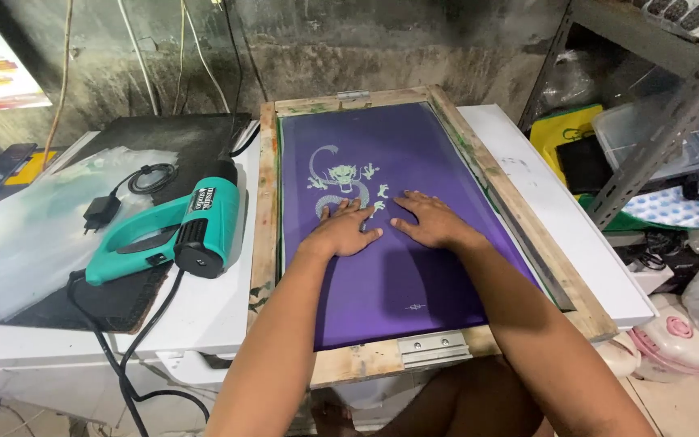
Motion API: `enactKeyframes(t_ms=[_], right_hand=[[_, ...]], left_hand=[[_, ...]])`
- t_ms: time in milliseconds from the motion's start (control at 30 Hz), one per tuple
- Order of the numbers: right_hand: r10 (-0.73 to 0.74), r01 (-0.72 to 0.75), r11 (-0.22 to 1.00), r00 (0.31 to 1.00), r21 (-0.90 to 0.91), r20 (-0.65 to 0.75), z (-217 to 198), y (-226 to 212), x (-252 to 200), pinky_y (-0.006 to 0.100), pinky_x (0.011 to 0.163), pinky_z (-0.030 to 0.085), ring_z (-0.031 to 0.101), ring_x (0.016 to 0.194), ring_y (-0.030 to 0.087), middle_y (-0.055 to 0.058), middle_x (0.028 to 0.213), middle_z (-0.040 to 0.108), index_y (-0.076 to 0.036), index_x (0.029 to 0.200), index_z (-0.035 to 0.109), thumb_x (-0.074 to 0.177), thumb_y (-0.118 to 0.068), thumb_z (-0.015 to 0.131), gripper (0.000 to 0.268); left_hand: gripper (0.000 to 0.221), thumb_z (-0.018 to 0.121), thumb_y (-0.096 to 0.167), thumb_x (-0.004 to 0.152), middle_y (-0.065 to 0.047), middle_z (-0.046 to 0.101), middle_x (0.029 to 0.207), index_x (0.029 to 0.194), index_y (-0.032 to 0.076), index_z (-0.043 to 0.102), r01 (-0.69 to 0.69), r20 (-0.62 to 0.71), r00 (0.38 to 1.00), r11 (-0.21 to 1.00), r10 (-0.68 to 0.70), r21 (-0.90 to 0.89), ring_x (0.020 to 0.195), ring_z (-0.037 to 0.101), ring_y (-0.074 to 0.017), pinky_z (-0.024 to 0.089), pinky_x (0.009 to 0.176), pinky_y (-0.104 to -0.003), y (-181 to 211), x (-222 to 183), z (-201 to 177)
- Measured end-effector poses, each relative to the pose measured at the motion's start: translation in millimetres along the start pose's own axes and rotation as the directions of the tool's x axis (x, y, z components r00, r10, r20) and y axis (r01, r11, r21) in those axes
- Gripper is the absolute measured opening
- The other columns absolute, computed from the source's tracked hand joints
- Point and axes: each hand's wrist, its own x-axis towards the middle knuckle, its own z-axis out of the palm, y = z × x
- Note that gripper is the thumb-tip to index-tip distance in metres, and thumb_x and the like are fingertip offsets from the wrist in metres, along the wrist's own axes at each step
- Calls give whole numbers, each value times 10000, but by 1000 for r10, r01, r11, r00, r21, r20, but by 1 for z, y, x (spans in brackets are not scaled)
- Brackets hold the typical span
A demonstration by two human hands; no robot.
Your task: Rubbing the surface of a screen printing frame with hands to check or smooth the emulsion, followed by picking up a heat gun.
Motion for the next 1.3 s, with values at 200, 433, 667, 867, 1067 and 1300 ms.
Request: enactKeyframes(t_ms=[200, 433, 667, 867, 1067, 1300], right_hand=[[-9, 9, 1000, 1000, 4, -6, -2, 1, -1, 497, 1305, 165, 256, 1581, 275, 86, 1685, 341, -229, 1599, 408, 1032, -633, 412, 696], [-15, 15, 1000, 1000, 1, 1, -1, 2, 1, 507, 1302, 171, 256, 1578, 277, 87, 1683, 342, -238, 1599, 408, 1040, -623, 405, 678], [-17, 17, 1000, 1000, 4, 4, 1, 5, 3, 510, 1300, 177, 267, 1576, 283, 89, 1681, 348, -237, 1596, 414, 1033, -631, 411, 687], [1, -1, 1000, 1000, -15, 10, -1, 2, 0, 503, 1302, 173, 258, 1579, 268, 75, 1685, 340, -254, 1601, 402, 1036, -622, 413, 674], [-18, 19, 1000, 1000, -22, 15, -1, 1, 0, 509, 1293, 178, 257, 1578, 281, 96, 1690, 324, -231, 1610, 390, 1046, -591, 409, 670], [-15, 15, 1000, 1000, -23, 14, 1, 7, 5, 513, 1293, 170, 252, 1579, 275, 97, 1691, 321, -235, 1613, 388, 1043, -596, 413, 675]], left_hand=[[689, 440, 508, 1010, -151, 220, 1701, 1610, 182, 349, -12, -8, 1000, 1000, 12, -10, 1587, 127, -333, 30, 1251, -622, -1, 0, 0], [693, 441, 497, 1013, -167, 212, 1699, 1613, 167, 337, -1, -23, 1000, 1000, 2, 16, 1585, 119, -343, 14, 1244, -631, 4, -1, 5], [710, 462, 496, 1012, -190, 209, 1695, 1616, 147, 327, -11, -27, 1000, 1000, 12, 10, 1582, 117, -364, 12, 1238, -645, 3, -1, 8], [709, 453, 492, 1015, -180, 203, 1700, 1617, 143, 321, -6, -19, 1000, 1000, 7, 7, 1586, 113, -352, 21, 1243, -638, 7, -8, 2], [764, 342, 567, 1025, -156, 132, 1718, 1639, 126, 228, 125, -36, 992, 992, -125, 12, 1592, 70, -321, -20, 1235, -636, 8, -10, -3], [877, 295, 647, 1010, -236, 85, 1703, 1635, 46, 164, 187, -71, 981, 980, -182, 72, 1573, -3, -416, -47, 1230, -634, 18, -18, 1]])
